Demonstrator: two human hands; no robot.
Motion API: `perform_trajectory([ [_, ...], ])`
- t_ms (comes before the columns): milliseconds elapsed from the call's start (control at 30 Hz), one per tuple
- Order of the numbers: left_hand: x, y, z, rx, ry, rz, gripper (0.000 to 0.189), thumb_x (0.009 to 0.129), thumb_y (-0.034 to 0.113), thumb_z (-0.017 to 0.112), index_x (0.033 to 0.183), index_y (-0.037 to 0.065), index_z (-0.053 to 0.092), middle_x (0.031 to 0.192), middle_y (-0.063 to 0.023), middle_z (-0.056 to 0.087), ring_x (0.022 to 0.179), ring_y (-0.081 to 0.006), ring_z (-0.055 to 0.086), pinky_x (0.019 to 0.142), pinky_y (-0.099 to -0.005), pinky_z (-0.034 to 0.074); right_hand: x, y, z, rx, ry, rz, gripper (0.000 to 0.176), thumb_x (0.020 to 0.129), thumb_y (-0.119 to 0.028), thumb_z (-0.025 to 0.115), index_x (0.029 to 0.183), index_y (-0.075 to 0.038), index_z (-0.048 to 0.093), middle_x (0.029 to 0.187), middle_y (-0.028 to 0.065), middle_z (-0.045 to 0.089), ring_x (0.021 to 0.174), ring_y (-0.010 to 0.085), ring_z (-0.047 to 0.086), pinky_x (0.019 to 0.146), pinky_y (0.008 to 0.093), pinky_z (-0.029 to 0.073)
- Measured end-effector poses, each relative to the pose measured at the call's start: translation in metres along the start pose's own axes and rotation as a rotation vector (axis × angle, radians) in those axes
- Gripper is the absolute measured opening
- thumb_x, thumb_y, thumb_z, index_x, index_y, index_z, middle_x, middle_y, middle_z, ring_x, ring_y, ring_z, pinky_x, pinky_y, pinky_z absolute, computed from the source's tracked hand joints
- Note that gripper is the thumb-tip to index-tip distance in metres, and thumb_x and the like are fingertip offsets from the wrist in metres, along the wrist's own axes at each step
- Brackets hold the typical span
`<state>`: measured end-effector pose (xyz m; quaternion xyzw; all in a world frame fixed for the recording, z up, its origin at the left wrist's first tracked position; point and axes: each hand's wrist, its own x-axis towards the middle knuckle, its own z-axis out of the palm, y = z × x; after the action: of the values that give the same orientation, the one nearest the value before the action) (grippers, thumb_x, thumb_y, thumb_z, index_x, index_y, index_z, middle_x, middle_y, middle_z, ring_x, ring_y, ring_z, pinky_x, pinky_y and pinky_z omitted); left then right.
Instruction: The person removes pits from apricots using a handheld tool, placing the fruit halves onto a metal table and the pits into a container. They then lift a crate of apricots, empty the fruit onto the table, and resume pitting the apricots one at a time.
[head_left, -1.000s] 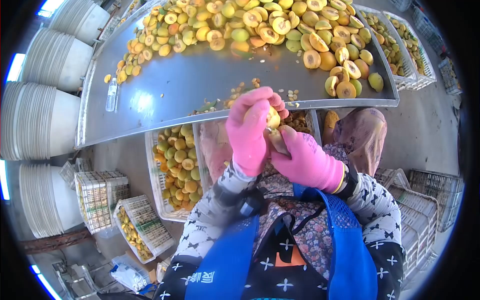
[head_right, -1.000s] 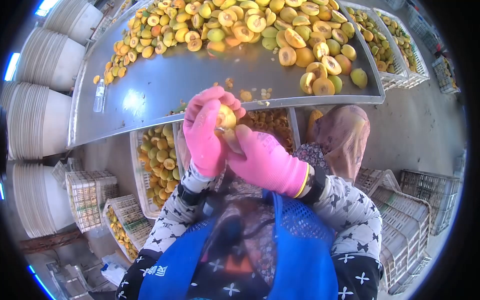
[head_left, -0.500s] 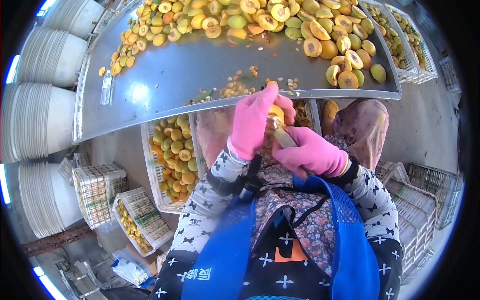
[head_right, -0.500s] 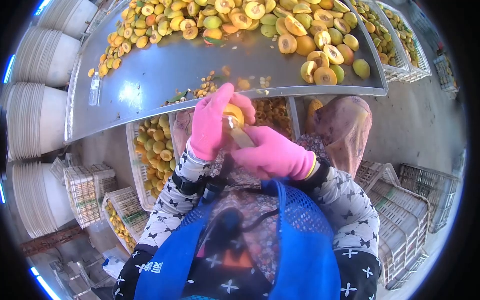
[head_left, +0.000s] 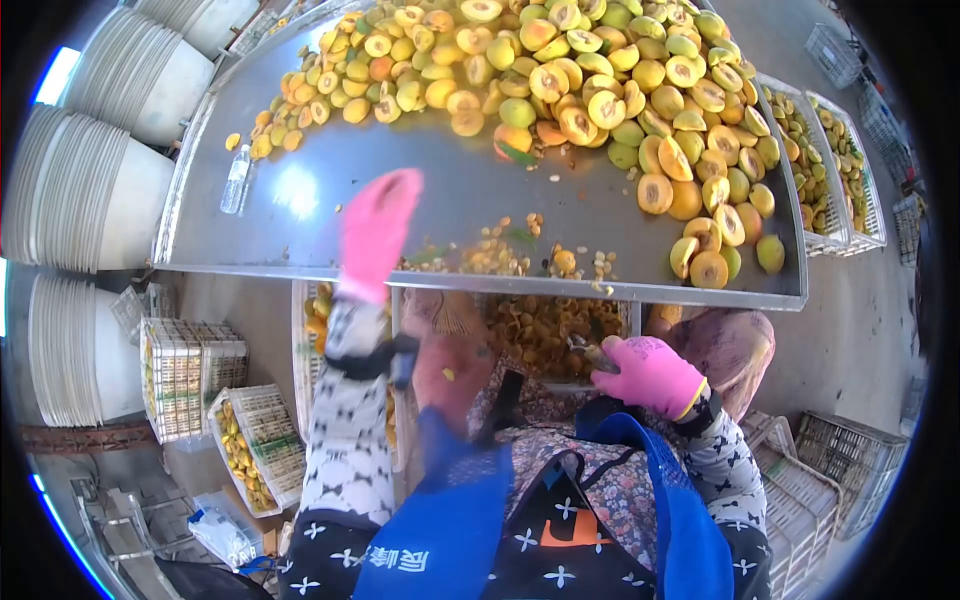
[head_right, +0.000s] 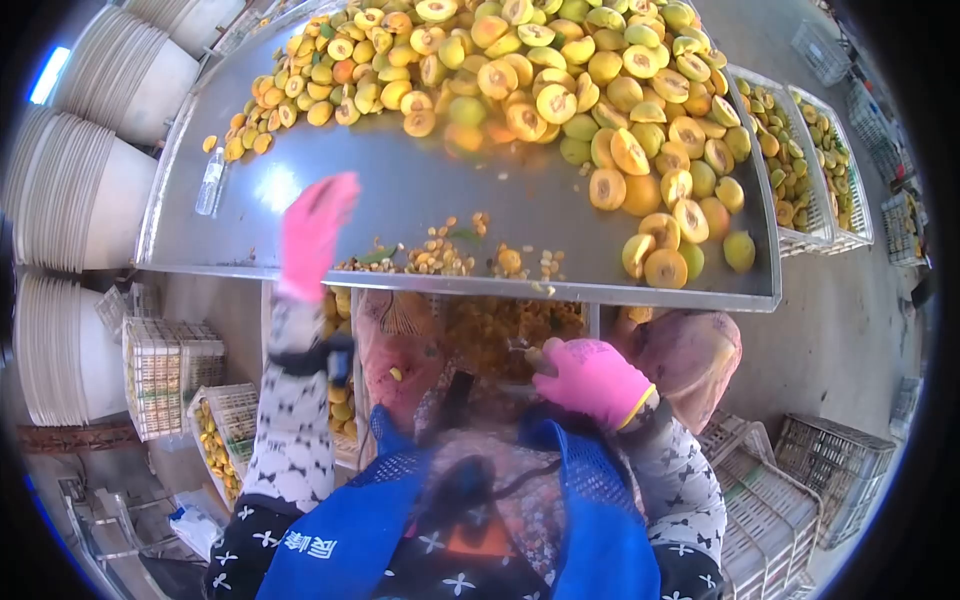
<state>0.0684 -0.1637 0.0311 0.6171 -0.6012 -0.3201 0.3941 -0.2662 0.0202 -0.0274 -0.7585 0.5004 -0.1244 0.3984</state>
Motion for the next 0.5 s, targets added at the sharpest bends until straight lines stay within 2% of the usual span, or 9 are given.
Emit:
perform_trajectory([
  [33,0.022,0.012,0.034,-0.078,-0.11,-0.111,0.057,0.088,0.042,0.07,0.124,-0.001,0.062,0.109,-0.0126,0.068,0.091,-0.016,0.064,0.08,-0.0279,0.05,0.002,-0.002,-0.007,0.008,0.006,0.013,0.028,0.086,-0.029,0.065,0.093,-0.004,0.054,0.077,0.0186,0.064,0.076,0.0406,0.062,0.068,0.05,0.049],
  [100,0.064,0.006,0.101,0.006,-0.191,-0.118,0.073,0.082,0.047,0.074,0.134,0.0,0.052,0.119,-0.0169,0.063,0.1,-0.0204,0.063,0.084,-0.0322,0.051,0.003,-0.004,-0.012,0.017,-0.017,0.033,0.028,0.087,-0.028,0.065,0.096,-0.004,0.054,0.075,0.0189,0.063,0.073,0.0408,0.062,0.066,0.0497,0.049],
  [200,0.105,-0.028,0.168,0.418,-0.116,0.004,0.09,0.075,0.044,0.078,0.144,0.002,0.039,0.131,-0.0201,0.055,0.116,-0.0269,0.056,0.094,-0.0394,0.048,-0.002,-0.005,-0.013,0.064,-0.009,0.047,0.029,0.087,-0.028,0.066,0.098,-0.004,0.054,0.077,0.0185,0.063,0.076,0.0403,0.063,0.067,0.049,0.05],
  [267,0.099,-0.014,0.178,0.67,-0.08,-0.063,0.093,0.073,0.042,0.078,0.146,0.002,0.036,0.134,-0.0209,0.053,0.124,-0.0302,0.051,0.1,-0.0414,0.046,-0.004,-0.005,-0.016,0.104,0.041,0.046,0.028,0.087,-0.027,0.066,0.099,-0.005,0.054,0.079,0.018,0.063,0.077,0.0397,0.064,0.067,0.0483,0.05],
  [367,0.085,-0.039,0.152,0.128,-0.201,-0.082,0.079,0.079,0.032,0.072,0.143,0.001,0.039,0.132,-0.0219,0.053,0.122,-0.033,0.052,0.101,-0.0428,0.046,-0.007,-0.013,-0.024,0.159,0.151,0.013,0.028,0.086,-0.024,0.068,0.101,-0.005,0.055,0.081,0.0171,0.064,0.077,0.0389,0.064,0.067,0.0467,0.051],
  [433,0.052,-0.027,0.113,-0.955,-0.688,-0.314,0.061,0.086,0.021,0.061,0.14,0.0,0.041,0.13,-0.021,0.053,0.12,-0.0347,0.054,0.101,-0.0465,0.047,0.002,-0.015,-0.027,0.232,0.263,0.003,0.028,0.084,-0.021,0.069,0.103,-0.004,0.055,0.083,0.0156,0.065,0.076,0.0382,0.065,0.066,0.045,0.051],
  [500,0.002,0.008,0.094,-1.183,-0.685,-0.333,0.056,0.091,0.025,0.056,0.139,0.001,0.043,0.133,-0.0198,0.053,0.116,-0.0334,0.056,0.099,-0.0457,0.047,0.013,-0.025,-0.029,0.189,0.394,-0.042,0.029,0.084,-0.02,0.069,0.104,-0.005,0.056,0.083,0.015,0.065,0.075,0.0381,0.064,0.065,0.045,0.051],
])
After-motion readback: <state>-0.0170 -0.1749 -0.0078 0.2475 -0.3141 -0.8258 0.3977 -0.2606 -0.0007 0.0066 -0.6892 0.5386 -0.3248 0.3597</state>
